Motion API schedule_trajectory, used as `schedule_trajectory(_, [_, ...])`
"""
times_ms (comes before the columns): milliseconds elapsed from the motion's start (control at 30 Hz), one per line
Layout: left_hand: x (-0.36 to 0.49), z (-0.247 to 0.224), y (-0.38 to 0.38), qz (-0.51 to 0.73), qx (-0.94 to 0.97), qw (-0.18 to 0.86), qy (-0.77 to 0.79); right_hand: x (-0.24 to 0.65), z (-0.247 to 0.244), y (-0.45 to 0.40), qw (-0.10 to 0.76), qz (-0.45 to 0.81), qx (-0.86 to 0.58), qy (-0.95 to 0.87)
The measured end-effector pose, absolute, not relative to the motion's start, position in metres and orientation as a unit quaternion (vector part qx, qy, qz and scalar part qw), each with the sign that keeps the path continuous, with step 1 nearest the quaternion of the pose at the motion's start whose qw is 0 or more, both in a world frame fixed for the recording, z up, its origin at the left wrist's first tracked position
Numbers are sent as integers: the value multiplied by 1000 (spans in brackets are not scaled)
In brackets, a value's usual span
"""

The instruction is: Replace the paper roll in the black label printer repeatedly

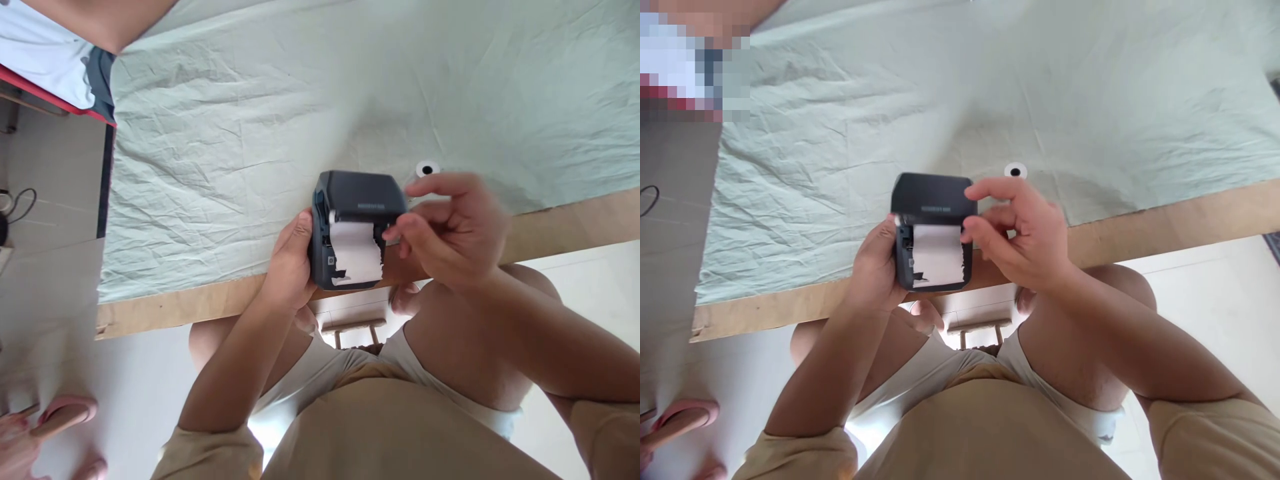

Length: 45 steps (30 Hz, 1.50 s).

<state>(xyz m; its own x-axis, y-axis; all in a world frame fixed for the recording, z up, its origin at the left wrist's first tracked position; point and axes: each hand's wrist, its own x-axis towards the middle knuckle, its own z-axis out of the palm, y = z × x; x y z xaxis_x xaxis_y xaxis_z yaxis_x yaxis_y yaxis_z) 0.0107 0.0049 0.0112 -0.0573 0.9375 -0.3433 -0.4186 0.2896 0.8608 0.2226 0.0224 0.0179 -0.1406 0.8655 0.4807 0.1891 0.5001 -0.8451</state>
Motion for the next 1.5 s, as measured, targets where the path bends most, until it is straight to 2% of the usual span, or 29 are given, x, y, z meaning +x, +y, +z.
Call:
schedule_trajectory(100, [13, 14, 6, 523, 252, 628, 518, 214, 17, 27, 588, 283, -363, -665])
schedule_trajectory(167, [15, 16, 6, 527, 242, 627, 521, 211, 16, 31, 567, 268, -379, -681])
schedule_trajectory(267, [17, 15, 6, 543, 228, 622, 516, 211, 18, 37, 473, 194, -425, -747])
schedule_trajectory(367, [17, 13, 7, 551, 228, 620, 510, 212, 28, 45, 332, 99, -458, -818])
schedule_trajectory(467, [16, 12, 7, 545, 247, 627, 499, 210, 42, 52, 198, 127, -470, -851])
schedule_trajectory(533, [16, 14, 7, 539, 256, 625, 503, 209, 51, 52, 158, 172, -465, -854])
schedule_trajectory(600, [16, 15, 7, 534, 258, 620, 513, 210, 58, 48, 174, 208, -456, -848])
schedule_trajectory(700, [17, 13, 6, 539, 256, 619, 511, 228, 64, 41, 271, 261, -438, -816])
schedule_trajectory(767, [16, 9, 6, 551, 250, 612, 509, 250, 61, 43, 390, 279, -444, -757])
schedule_trajectory(833, [16, 5, 5, 560, 242, 606, 510, 278, 50, 54, 547, 250, -446, -663])
schedule_trajectory(933, [15, 4, 5, 557, 234, 612, 510, 315, 23, 79, 564, 341, -462, -594])
schedule_trajectory(967, [16, 5, 6, 555, 233, 616, 508, 324, 13, 85, 575, 319, -500, -564])
schedule_trajectory(1067, [17, 11, 7, 552, 235, 628, 496, 339, -9, 89, 550, 213, -596, -544])
schedule_trajectory(1233, [19, 13, 7, 553, 232, 623, 501, 345, -12, 79, 414, 69, -606, -676])
schedule_trajectory(1333, [18, 13, 7, 564, 225, 621, 495, 345, -6, 82, 373, 62, -605, -701])
schedule_trajectory(1500, [19, 14, 8, 560, 231, 617, 502, 338, 1, 90, 259, 89, -709, -650])
